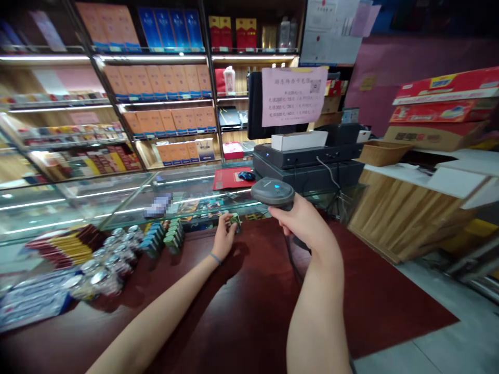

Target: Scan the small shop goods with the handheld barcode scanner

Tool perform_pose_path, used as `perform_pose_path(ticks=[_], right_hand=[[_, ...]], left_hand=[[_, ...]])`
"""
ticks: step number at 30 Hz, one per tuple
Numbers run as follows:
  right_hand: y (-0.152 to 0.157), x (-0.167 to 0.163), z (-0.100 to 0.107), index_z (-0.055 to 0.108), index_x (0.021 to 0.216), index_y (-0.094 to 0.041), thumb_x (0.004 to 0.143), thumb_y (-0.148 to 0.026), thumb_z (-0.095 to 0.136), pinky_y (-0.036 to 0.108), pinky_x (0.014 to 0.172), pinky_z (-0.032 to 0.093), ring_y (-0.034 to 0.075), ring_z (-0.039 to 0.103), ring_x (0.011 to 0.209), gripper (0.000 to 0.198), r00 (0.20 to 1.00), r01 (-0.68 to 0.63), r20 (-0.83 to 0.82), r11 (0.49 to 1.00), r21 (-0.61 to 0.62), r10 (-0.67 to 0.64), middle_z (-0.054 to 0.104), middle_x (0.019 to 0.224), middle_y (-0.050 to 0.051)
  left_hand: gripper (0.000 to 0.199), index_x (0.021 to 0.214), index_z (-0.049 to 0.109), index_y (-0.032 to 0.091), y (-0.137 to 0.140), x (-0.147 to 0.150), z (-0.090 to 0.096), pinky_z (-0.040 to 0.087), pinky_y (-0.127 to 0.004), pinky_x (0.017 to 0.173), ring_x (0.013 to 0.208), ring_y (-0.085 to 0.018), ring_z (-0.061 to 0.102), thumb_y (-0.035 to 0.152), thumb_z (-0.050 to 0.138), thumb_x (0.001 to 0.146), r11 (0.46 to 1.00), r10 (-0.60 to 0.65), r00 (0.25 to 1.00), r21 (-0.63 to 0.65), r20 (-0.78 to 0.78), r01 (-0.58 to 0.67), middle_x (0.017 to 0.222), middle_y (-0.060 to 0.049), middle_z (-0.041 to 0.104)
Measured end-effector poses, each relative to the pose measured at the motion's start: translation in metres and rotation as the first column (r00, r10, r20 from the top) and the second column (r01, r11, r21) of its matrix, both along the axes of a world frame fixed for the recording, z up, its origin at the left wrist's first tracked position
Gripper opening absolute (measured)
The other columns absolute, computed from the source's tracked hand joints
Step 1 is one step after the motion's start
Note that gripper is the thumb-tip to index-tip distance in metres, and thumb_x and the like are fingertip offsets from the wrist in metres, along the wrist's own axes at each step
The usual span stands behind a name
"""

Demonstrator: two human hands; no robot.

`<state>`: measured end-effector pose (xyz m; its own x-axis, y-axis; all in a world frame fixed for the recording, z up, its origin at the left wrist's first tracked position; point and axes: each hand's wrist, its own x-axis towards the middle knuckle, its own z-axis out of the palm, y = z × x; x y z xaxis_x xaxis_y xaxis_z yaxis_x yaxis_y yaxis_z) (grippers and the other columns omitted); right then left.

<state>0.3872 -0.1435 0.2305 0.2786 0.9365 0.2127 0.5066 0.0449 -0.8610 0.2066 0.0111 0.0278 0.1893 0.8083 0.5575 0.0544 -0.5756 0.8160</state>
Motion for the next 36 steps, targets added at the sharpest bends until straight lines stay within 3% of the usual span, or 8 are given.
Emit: perform_pose_path(ticks=[6,12,15,19,24,27,30,36], right_hand=[[0.009,-0.030,0.002,0.051,0.072,-0.023,0.080,-0.041,0.069,0.027,0.048,0.042,0.013,0.051,0.041,0.026,0.995,-0.096,0.031,0.995,0.038,0.095,0.054,0.049,-0.005],[0.022,-0.069,-0.004,0.057,0.079,-0.023,0.081,-0.042,0.069,0.030,0.052,0.045,0.016,0.054,0.044,0.023,0.974,-0.188,0.131,0.982,0.019,0.184,0.058,0.051,-0.004],[0.029,-0.093,-0.010,0.061,0.087,-0.023,0.082,-0.042,0.069,0.030,0.054,0.046,0.018,0.057,0.046,0.021,0.959,-0.233,0.164,0.972,-0.008,0.231,0.058,0.050,-0.004],[0.031,-0.131,-0.016,0.061,0.107,-0.022,0.080,-0.038,0.070,0.030,0.051,0.046,0.017,0.057,0.046,0.032,0.949,-0.265,0.166,0.963,-0.046,0.269,0.064,0.060,-0.003],[0.030,-0.168,-0.029,0.058,0.124,-0.025,0.078,-0.033,0.071,0.030,0.057,0.047,0.022,0.067,0.061,0.048,0.890,-0.349,0.289,0.934,-0.068,0.354,0.074,0.081,0.003],[0.027,-0.185,-0.038,0.058,0.120,-0.029,0.075,-0.031,0.070,0.030,0.062,0.046,0.027,0.072,0.078,0.046,0.827,-0.359,0.410,0.923,-0.141,0.384,0.076,0.088,0.003],[0.022,-0.202,-0.042,0.055,0.118,-0.030,0.074,-0.030,0.070,0.029,0.060,0.042,0.030,0.074,0.079,0.046,0.733,-0.354,0.518,0.897,-0.265,0.442,0.076,0.085,0.001],[0.016,-0.218,-0.048,0.042,0.131,-0.029,0.079,-0.030,0.067,0.031,0.063,0.040,0.034,0.075,0.089,0.058,0.604,-0.420,0.562,0.826,-0.377,0.564,0.078,0.098,0.004]], left_hand=[[0.031,0.127,0.054,0.023,-0.029,-0.093,0.010,0.049,-0.034,0.094,0.100,-0.018,0.060,0.031,0.054,0.097,0.998,0.035,0.999,-0.047,0.017,-0.034,0.114,-0.007,0.061],[0.039,0.131,0.057,0.023,-0.058,-0.189,0.006,0.051,-0.031,0.083,0.089,-0.016,0.060,0.041,0.057,0.096,0.989,0.051,0.999,-0.138,0.005,-0.050,0.107,-0.006,0.065],[0.045,0.131,0.058,0.022,-0.067,-0.222,0.005,0.050,-0.030,0.080,0.084,-0.015,0.059,0.046,0.062,0.094,0.977,0.071,0.996,-0.207,0.047,-0.060,0.101,-0.004,0.065],[0.051,0.134,0.056,0.023,-0.072,-0.239,0.008,0.050,-0.027,0.075,0.082,-0.014,0.062,0.048,0.066,0.091,0.926,0.074,0.951,-0.375,0.300,0.047,0.098,-0.003,0.065],[0.054,0.140,0.051,0.028,-0.071,-0.244,0.018,0.047,-0.025,0.062,0.075,-0.013,0.061,0.044,0.066,0.091,0.816,0.129,0.801,-0.522,0.585,0.249,0.108,-0.006,0.067],[0.046,0.136,0.053,0.029,-0.069,-0.249,0.023,0.045,-0.024,0.059,0.073,-0.012,0.058,0.038,0.064,0.092,0.790,0.154,0.736,-0.529,0.659,0.309,0.107,-0.006,0.067],[0.042,0.133,0.055,0.029,-0.067,-0.254,0.027,0.044,-0.023,0.059,0.072,-0.012,0.056,0.035,0.063,0.093,0.771,0.179,0.699,-0.540,0.693,0.339,0.105,-0.005,0.066],[0.044,0.135,0.055,0.029,-0.065,-0.256,0.028,0.043,-0.022,0.057,0.071,-0.011,0.056,0.033,0.063,0.092,0.765,0.192,0.667,-0.536,0.720,0.358,0.104,-0.005,0.066]])
